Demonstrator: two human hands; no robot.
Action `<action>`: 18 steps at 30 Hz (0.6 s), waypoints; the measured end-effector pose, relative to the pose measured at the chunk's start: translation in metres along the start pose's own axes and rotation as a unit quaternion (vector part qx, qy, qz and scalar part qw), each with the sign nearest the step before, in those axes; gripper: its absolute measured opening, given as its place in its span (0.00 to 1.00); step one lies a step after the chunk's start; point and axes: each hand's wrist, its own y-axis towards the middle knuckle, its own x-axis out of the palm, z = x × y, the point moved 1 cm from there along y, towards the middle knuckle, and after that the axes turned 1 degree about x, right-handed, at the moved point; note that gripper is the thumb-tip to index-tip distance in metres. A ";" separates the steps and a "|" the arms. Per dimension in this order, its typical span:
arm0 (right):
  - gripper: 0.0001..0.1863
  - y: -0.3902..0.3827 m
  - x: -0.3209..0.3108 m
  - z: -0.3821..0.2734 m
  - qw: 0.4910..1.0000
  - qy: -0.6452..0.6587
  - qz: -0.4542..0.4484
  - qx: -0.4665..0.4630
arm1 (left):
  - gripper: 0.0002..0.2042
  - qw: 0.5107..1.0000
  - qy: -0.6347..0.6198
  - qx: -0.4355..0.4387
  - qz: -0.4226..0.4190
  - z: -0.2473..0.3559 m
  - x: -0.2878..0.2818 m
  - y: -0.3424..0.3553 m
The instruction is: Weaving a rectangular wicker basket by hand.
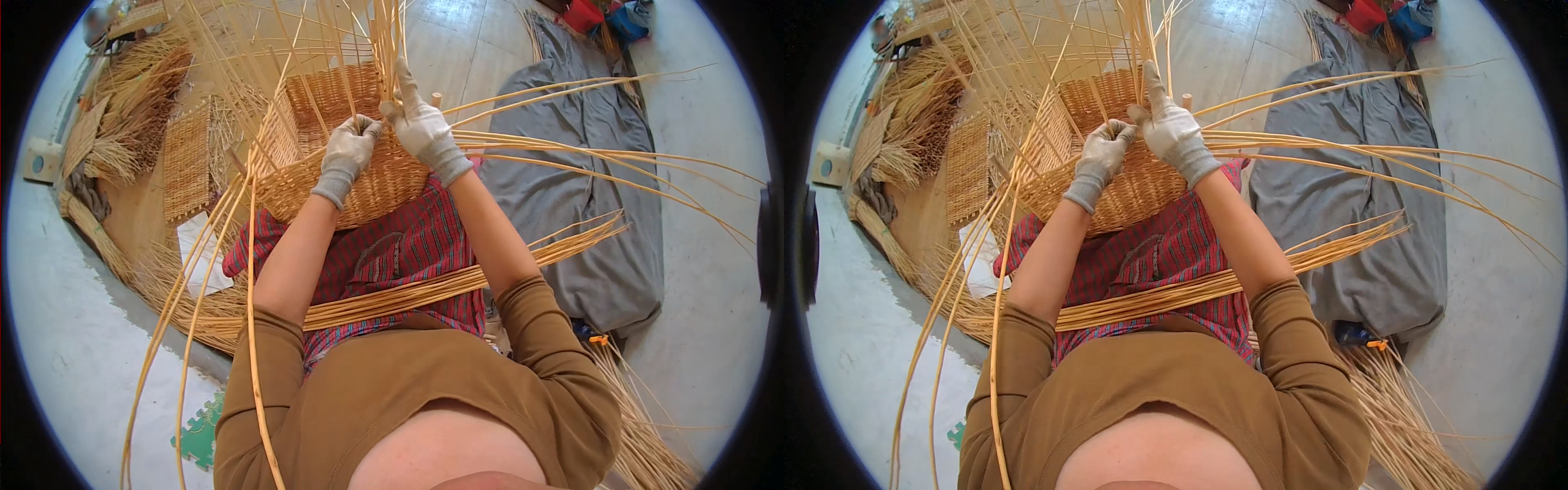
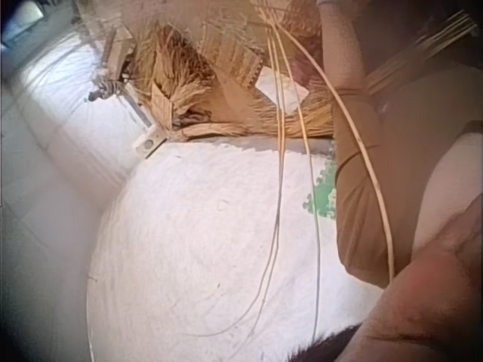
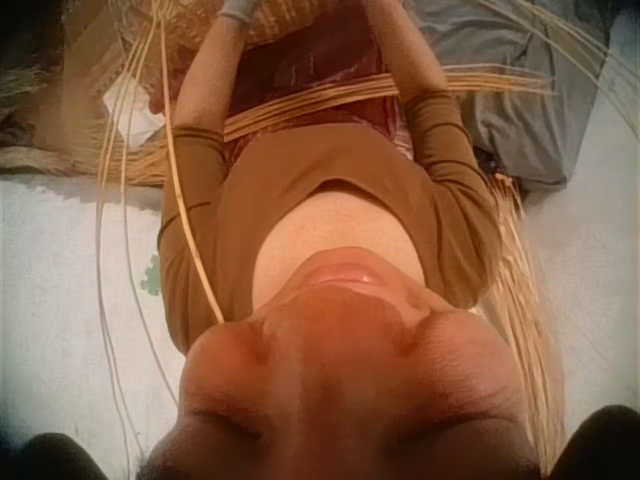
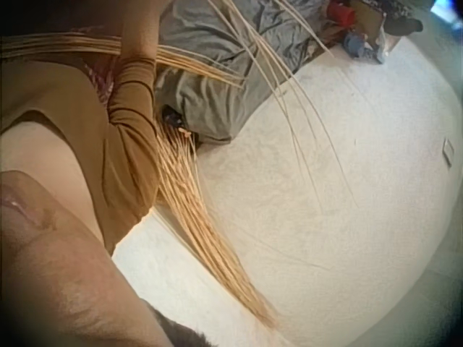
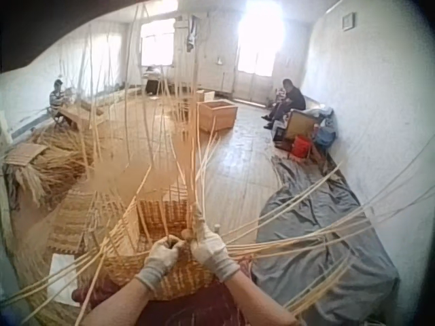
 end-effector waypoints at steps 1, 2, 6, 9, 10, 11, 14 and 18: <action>0.41 0.002 -0.001 -0.001 1.000 -0.024 0.006 0.016 | 0.06 0.999 -0.008 0.035 0.027 0.003 0.001 -0.004; 0.42 0.007 -0.002 -0.001 0.985 0.148 0.005 0.087 | 0.05 0.998 -0.014 0.041 0.036 0.007 0.001 -0.008; 0.31 0.052 -0.021 0.008 0.972 0.229 -0.003 0.054 | 0.07 0.998 -0.019 0.012 0.052 0.020 0.001 -0.023; 0.19 0.068 -0.042 0.047 0.947 0.244 -0.087 0.190 | 0.23 0.990 0.050 0.079 0.109 0.037 -0.004 -0.022; 0.15 0.065 -0.048 0.065 0.939 0.252 -0.082 0.219 | 0.27 0.974 0.127 0.119 0.147 0.044 -0.005 -0.020; 0.14 0.060 -0.050 0.084 0.868 0.336 -0.093 0.353 | 0.30 0.952 0.200 0.142 0.183 0.048 -0.004 -0.018; 0.11 0.046 -0.049 0.124 0.797 0.411 -0.104 0.429 | 0.35 0.988 0.102 0.010 0.119 0.049 0.007 -0.013; 0.10 0.039 -0.047 0.136 0.793 0.402 -0.115 0.443 | 0.32 0.985 0.038 0.052 0.160 0.041 0.020 -0.017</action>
